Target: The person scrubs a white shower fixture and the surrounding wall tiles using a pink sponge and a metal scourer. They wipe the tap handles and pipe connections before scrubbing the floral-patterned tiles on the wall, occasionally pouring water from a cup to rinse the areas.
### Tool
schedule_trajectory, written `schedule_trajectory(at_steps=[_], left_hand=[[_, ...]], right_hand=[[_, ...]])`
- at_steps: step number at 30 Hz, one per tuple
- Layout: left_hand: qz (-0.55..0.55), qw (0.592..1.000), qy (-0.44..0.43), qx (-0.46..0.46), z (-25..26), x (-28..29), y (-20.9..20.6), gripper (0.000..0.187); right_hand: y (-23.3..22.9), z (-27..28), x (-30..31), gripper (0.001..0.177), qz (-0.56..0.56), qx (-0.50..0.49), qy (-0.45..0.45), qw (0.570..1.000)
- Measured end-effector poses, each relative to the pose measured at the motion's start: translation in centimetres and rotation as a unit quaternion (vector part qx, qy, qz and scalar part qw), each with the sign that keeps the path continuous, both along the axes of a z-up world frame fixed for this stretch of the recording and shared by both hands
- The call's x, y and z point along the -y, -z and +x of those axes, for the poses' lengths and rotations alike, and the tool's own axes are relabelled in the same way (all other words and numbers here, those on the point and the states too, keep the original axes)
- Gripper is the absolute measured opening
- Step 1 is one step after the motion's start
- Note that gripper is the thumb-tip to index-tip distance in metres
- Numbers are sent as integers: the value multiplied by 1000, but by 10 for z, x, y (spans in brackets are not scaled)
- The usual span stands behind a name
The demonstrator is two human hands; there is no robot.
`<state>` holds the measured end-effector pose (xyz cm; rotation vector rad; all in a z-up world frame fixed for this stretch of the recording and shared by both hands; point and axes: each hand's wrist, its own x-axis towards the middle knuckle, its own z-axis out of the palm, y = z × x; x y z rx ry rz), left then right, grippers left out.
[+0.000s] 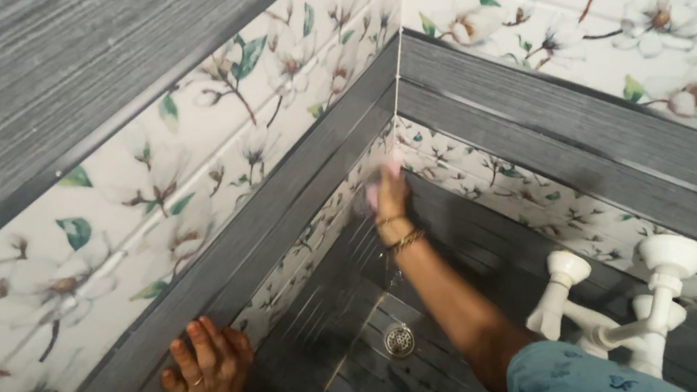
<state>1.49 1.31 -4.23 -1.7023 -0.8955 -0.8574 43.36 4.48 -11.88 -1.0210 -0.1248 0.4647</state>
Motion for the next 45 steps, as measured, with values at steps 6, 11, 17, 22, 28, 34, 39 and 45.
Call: schedule_trajectory(at_steps=[6, 11, 17, 22, 28, 34, 39, 45], left_hand=[[2, 1000, 13, 0, 0, -2, 2, 55], [13, 1000, 8, -3, 0, -6, 6, 56], [7, 1000, -5, -5, -1, -7, 8, 56], [-1, 1000, -6, -9, -3, -8, 13, 55], [-6, 1000, -16, -7, 0, -3, 12, 56], [-11, 1000, -4, -6, 0, -5, 14, 59], [-8, 1000, -10, -15, -1, -6, 12, 61], [-1, 1000, -11, -10, 1, -5, 7, 59]], right_hand=[[-194, -6, 37, 58, -44, 324, 29, 945], [-187, -29, 42, 64, -71, 546, 117, 827], [12, -61, 13, 70, -113, 438, 164, 877], [102, -45, 13, 69, -415, 143, -17, 898], [-10, -94, 23, 63, -186, 329, 70, 923], [-85, -171, 63, 70, -59, 557, 31, 828], [-6, -146, 43, 73, -113, 509, 85, 849], [55, -88, 43, 71, -297, 156, -66, 940]])
